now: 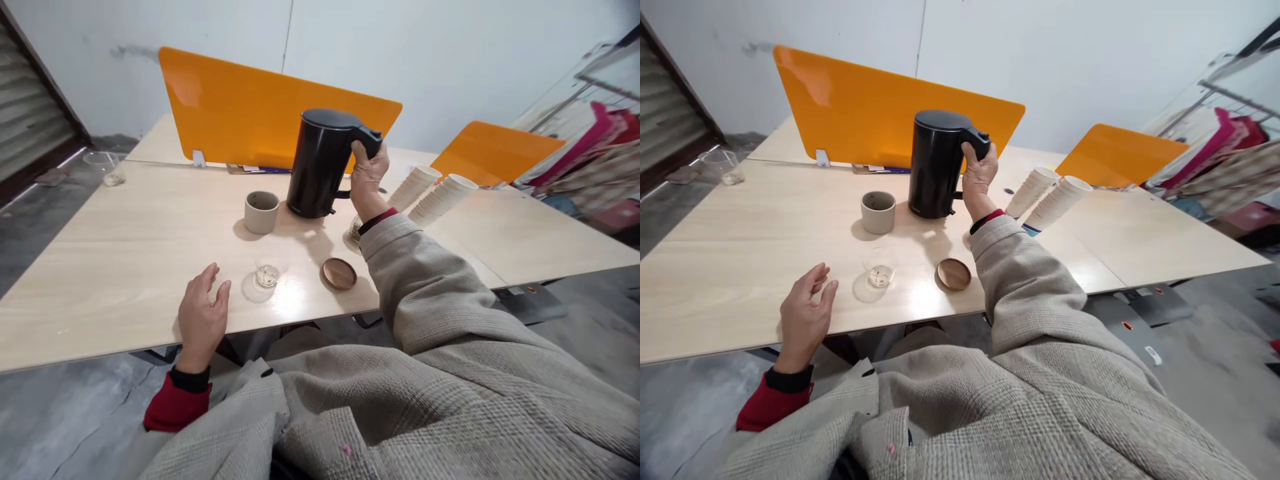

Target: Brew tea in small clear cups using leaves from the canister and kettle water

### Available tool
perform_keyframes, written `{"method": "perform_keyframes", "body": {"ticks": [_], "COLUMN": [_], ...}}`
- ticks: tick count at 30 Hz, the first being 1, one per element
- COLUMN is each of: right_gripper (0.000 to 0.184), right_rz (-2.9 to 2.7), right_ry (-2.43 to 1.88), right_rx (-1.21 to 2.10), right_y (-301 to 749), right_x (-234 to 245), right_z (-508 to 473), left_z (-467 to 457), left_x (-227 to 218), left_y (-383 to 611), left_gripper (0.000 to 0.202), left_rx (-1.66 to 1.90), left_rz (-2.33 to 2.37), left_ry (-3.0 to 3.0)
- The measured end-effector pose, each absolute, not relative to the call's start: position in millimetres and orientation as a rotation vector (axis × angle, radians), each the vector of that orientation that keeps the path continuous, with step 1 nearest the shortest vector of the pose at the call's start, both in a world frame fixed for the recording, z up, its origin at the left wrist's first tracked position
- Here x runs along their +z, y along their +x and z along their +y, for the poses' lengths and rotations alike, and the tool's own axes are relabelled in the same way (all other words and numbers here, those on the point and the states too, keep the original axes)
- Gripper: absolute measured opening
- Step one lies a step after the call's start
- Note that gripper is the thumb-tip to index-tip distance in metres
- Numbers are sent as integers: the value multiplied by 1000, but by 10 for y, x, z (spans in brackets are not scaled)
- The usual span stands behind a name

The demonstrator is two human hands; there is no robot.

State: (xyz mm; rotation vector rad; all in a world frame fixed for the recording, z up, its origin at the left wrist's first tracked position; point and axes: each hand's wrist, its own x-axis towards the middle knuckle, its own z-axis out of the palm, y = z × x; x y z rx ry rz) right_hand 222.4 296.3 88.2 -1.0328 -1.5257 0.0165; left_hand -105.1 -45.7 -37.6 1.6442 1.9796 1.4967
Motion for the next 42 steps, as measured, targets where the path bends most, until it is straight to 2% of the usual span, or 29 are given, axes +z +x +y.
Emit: {"method": "perform_keyframes", "body": {"ticks": [5,15,18,22,26,31,33,38,42], "right_gripper": [50,47,47,48,37,29,32,72,75], "right_rz": [-1267,-1460,-1406,-1481,-1418,-1237,-1343,-1902,-2146], "right_ry": [-1014,-1278,-1400,-1217,-1212,-1334,-1370,-1383,-1415], "right_rx": [90,126,26,7,64,368,348,259,207], "right_y": [2167,2271,2415,2587,2725,2841,2815,2650,2537], "right_x": [693,850,966,1007,680,-72,-271,-377,-337], "right_z": [2940,2663,2236,1191,300,58,103,262,346], "left_z": [-459,-455,-456,-453,-432,-419,-425,-437,-441], "left_x": [-373,-375,-365,-373,-387,-337,-309,-286,-295], "left_y": [-1042,-1063,-1067,-1078,-1091,-1084,-1080,-1078,-1063], "left_gripper": [46,43,43,46,45,41,42,48,50], "left_rx": [1502,1473,1478,1451,1406,1299,1249,1169,1129], "left_rz": [1987,2019,2012,2003,2026,2085,2097,2152,2187], "left_ry": [1688,1717,1720,1722,1776,1853,1875,1884,1925]}}
